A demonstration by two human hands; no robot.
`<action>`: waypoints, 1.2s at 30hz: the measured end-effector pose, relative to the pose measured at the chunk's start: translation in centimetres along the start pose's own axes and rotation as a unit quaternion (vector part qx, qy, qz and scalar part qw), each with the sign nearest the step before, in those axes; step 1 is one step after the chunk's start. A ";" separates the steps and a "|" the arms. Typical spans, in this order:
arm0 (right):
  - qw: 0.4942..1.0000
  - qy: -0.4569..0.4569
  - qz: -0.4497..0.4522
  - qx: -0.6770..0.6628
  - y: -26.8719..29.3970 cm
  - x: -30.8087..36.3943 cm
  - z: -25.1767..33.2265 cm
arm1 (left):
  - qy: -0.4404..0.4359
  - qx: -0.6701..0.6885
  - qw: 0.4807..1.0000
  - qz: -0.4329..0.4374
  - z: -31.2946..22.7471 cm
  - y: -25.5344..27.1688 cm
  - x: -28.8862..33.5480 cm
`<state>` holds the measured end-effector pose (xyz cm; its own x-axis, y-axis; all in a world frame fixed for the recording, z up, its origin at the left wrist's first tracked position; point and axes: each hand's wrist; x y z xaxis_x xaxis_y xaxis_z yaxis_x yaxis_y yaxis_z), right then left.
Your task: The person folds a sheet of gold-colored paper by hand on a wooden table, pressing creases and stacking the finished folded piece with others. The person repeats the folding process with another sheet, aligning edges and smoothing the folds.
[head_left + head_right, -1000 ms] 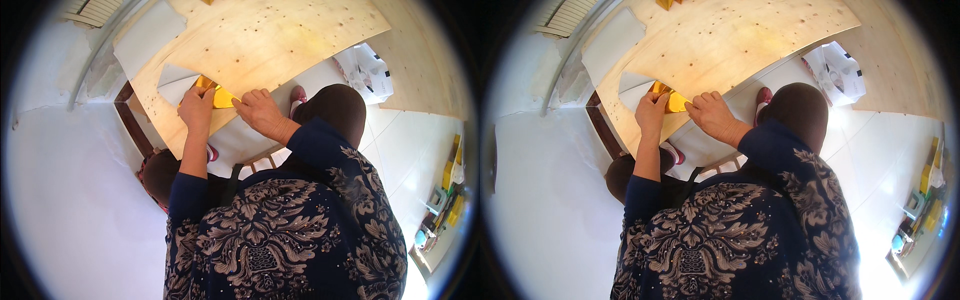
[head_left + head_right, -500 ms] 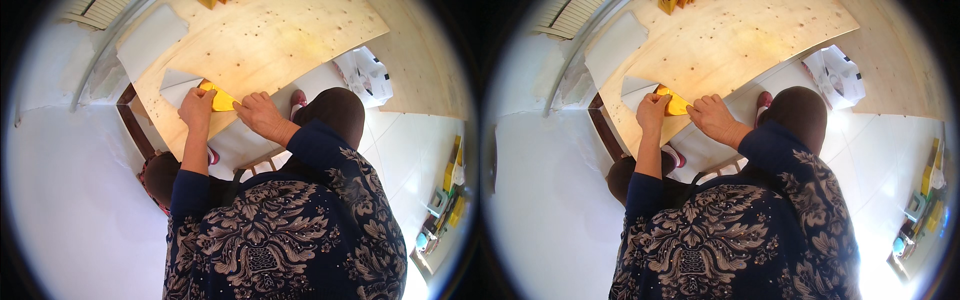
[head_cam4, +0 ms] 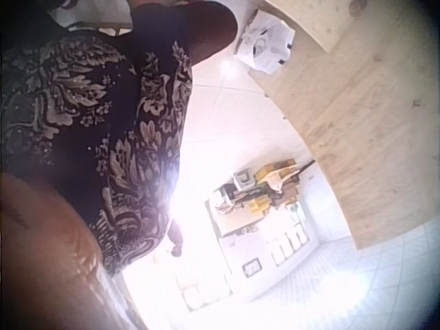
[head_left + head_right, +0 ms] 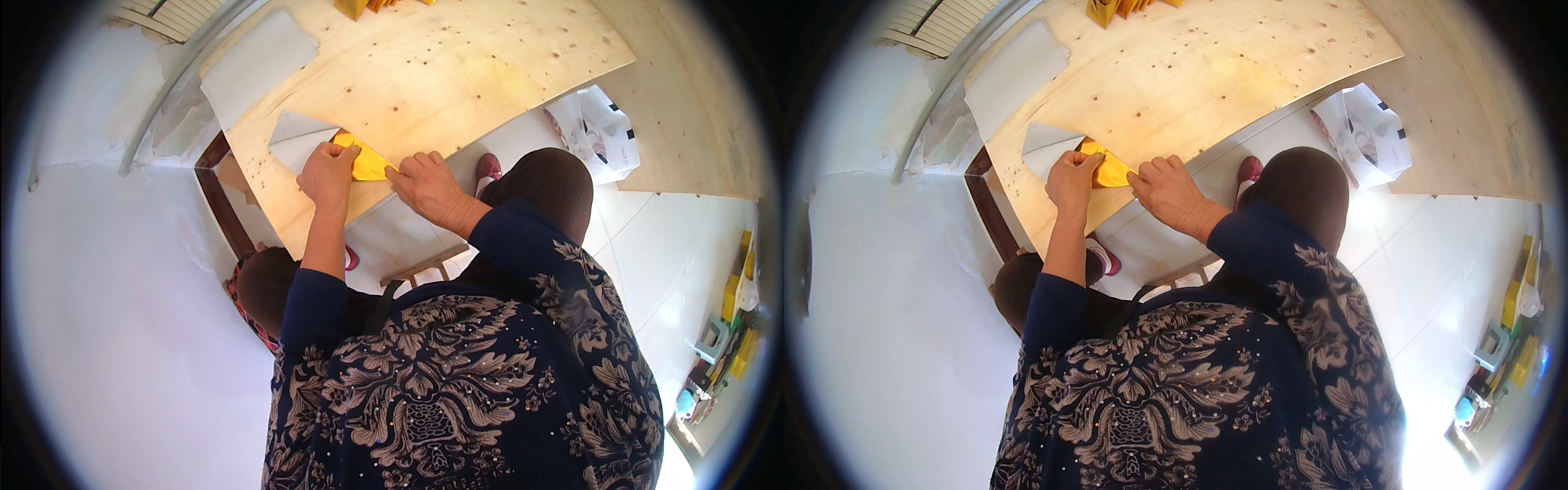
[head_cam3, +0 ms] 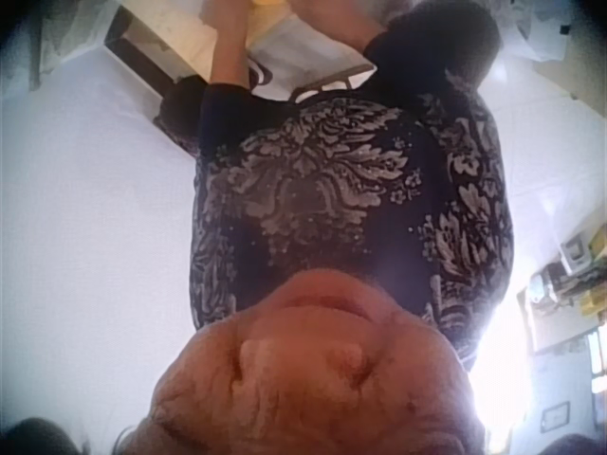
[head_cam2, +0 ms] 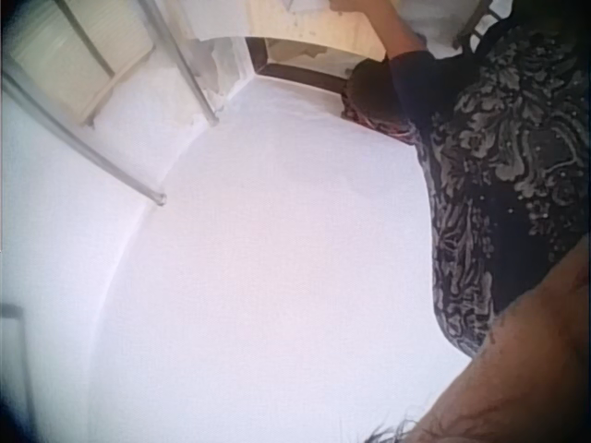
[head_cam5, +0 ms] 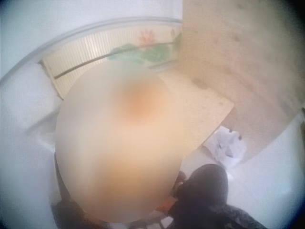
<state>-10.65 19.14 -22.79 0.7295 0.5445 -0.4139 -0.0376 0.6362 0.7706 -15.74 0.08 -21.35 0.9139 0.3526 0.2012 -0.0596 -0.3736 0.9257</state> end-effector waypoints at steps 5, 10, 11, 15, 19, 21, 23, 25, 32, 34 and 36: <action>1.000 0.002 0.003 0.011 0.0 0.0 0.1 | -0.008 -0.011 1.000 -0.002 -0.1 0.1 0.0; 1.000 -0.008 0.026 0.008 0.3 0.0 0.1 | -0.003 -0.004 1.000 -0.004 -0.4 0.5 0.2; 1.000 -0.007 0.025 0.010 0.3 -0.1 0.2 | -0.002 -0.001 1.000 -0.001 -0.4 0.5 0.2; 1.000 -0.003 0.024 0.014 0.7 -0.3 0.5 | -0.003 0.000 1.000 0.014 -0.6 0.7 0.2; 0.998 -0.015 0.061 0.011 1.4 -1.1 1.2 | -0.009 -0.028 1.000 0.011 -0.5 0.7 0.1; 0.999 -0.017 0.029 -0.028 1.1 -2.0 1.9 | -0.008 -0.045 0.999 0.006 -0.5 0.6 0.0; 0.998 -0.009 0.003 -0.063 0.0 -2.9 2.6 | -0.008 -0.046 0.999 0.021 -0.5 0.4 -0.1; 0.996 0.015 -0.014 -0.092 -1.6 -3.7 3.2 | -0.006 -0.044 0.999 0.027 -0.3 0.4 -0.3; 0.997 0.008 0.072 -0.030 -3.0 -1.0 2.2 | -0.112 -0.063 0.982 -0.136 0.5 0.8 0.7; 0.998 0.043 0.050 -0.018 -3.0 -1.0 1.9 | -0.190 -0.031 0.964 -0.183 1.2 0.6 2.6; 0.997 0.046 0.049 -0.033 -2.9 -1.2 1.6 | -0.278 -0.036 0.947 -0.156 2.6 0.0 5.2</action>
<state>-10.30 15.73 -23.76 0.6543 0.6523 -0.3827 -0.1538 0.6102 0.7771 -9.96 -0.30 -21.18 0.9604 -0.0772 -0.2675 0.2398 -0.2589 0.9357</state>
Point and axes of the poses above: each hand's wrist, its own x-axis away from the middle knuckle, its own y-axis out of the back of the hand, z = x × y, and after that the axes turned 15 degrees about -x, right-handed
